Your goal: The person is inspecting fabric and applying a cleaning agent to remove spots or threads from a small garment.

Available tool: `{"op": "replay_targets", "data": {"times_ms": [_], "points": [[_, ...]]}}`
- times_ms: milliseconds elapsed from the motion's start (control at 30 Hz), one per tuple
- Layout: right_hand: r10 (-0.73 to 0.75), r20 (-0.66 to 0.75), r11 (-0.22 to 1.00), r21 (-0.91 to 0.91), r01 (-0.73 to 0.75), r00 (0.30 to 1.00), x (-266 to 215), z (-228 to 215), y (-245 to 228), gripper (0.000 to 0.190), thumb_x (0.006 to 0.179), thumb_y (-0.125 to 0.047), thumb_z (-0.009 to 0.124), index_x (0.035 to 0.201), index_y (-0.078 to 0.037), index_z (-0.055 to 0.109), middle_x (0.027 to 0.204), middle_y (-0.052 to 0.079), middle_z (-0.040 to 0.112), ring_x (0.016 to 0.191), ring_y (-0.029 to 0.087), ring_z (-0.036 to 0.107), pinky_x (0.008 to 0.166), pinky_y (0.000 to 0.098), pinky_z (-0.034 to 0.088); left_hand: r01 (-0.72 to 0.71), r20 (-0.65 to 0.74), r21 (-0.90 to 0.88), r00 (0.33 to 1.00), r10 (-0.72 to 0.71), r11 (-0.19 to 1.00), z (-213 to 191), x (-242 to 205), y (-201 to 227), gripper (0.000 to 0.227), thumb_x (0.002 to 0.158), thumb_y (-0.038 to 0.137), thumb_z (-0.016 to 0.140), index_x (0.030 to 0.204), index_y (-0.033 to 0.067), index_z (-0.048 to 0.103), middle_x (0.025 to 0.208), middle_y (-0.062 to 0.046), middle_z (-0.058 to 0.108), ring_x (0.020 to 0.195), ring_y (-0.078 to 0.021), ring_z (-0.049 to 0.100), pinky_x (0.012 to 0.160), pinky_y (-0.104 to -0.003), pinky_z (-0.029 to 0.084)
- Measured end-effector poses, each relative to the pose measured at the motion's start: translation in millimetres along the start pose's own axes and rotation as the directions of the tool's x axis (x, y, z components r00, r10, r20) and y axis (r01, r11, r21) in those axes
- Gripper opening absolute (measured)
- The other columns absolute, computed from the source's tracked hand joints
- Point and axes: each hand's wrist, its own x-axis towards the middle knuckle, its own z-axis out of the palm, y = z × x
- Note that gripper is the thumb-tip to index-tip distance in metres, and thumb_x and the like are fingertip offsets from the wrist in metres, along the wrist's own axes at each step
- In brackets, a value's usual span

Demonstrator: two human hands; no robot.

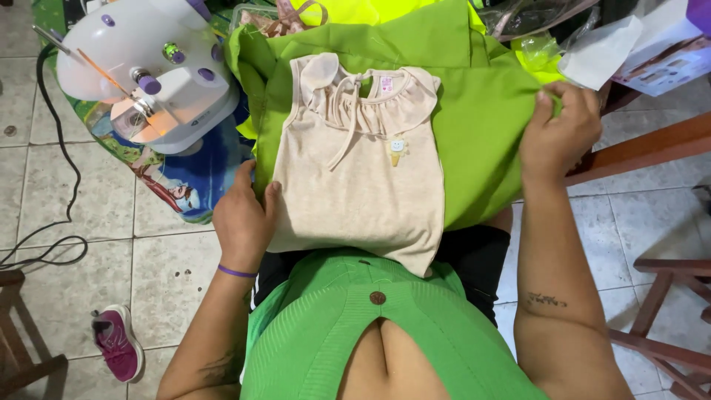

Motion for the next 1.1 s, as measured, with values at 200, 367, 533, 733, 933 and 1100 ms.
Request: {"op": "replay_targets", "data": {"times_ms": [200, 367, 533, 733, 933, 1100], "points": [[-0.137, -0.109, 0.989, -0.074, 0.13, 0.984, 63, 2, 26, 0.019, 0.094, 0.008, 0.094, 0.104, -0.002, 0.082, 0.099, 0.012, 0.073, 0.084, 0.028, 0.073, 0.065, 0.0414, 0.055, -0.017, 0.051, -0.013, 0.999, 0.018, 1.0, 8, -8, 13, 0.071, 0.103, 0.041, 0.067, 0.161, 0.0053, 0.046, 0.074, -0.013, 0.069, 0.062, -0.0445, 0.066, 0.048, -0.057, 0.043], [0.204, 0.283, 0.943, -0.314, -0.11, 0.937, 50, -2, 31, 0.026, 0.093, -0.014, 0.096, 0.116, -0.01, 0.083, 0.115, 0.014, 0.077, 0.099, 0.033, 0.074, 0.081, 0.048, 0.059, -0.023, 0.068, 0.005, 0.997, 0.023, 1.0, 8, -16, 16, 0.067, 0.1, 0.042, 0.068, 0.156, 0.0112, 0.049, 0.099, -0.014, 0.078, 0.078, -0.0444, 0.073, 0.053, -0.058, 0.05], [0.203, 0.311, 0.907, -0.418, -0.058, 0.928, -10, -20, 22, 0.044, 0.088, -0.032, 0.101, 0.124, -0.011, 0.088, 0.143, 0.015, 0.065, 0.117, 0.041, 0.051, 0.088, 0.0593, 0.039, -0.007, 0.088, 0.015, 0.996, 0.006, 1.0, -1, -18, 13, 0.064, 0.097, 0.04, 0.074, 0.152, 0.0115, 0.057, 0.104, -0.011, 0.078, 0.089, -0.0406, 0.074, 0.058, -0.057, 0.054], [0.268, 0.563, 0.931, 0.057, -0.36, 0.782, -76, -72, -35, 0.029, 0.096, -0.025, 0.094, 0.117, -0.008, 0.082, 0.1, 0.014, 0.074, 0.087, 0.031, 0.075, 0.08, 0.0376, 0.059, -0.166, -0.11, -0.12, 0.982, 0.153, 0.979, 0, -22, 2, 0.041, 0.097, 0.031, 0.082, 0.133, 0.0124, 0.074, 0.106, -0.003, 0.074, 0.091, -0.0231, 0.075, 0.079, -0.038, 0.061], [0.37, 0.743, 0.854, -0.036, -0.519, 0.557, -110, -86, -61, 0.035, 0.089, -0.03, 0.092, 0.112, -0.007, 0.081, 0.088, 0.013, 0.076, 0.077, 0.026, 0.075, 0.072, 0.0366, 0.059, 0.023, 0.28, -0.129, 0.96, 0.014, 0.991, 5, -23, -2, 0.036, 0.098, 0.051, 0.074, 0.116, 0.0199, 0.081, 0.085, 0.007, 0.083, 0.078, -0.0197, 0.08, 0.067, -0.035, 0.059], [0.438, 0.737, 0.794, -0.05, -0.606, 0.514, -131, -84, -62, 0.029, 0.089, -0.031, 0.092, 0.103, -0.01, 0.079, 0.077, 0.004, 0.07, 0.067, 0.018, 0.069, 0.065, 0.0329, 0.055, 0.041, 0.336, -0.113, 0.942, 0.0, 0.993, -12, -25, 12, 0.033, 0.097, 0.049, 0.076, 0.101, 0.0174, 0.084, 0.075, 0.003, 0.081, 0.072, -0.0242, 0.079, 0.058, -0.036, 0.054]]}}
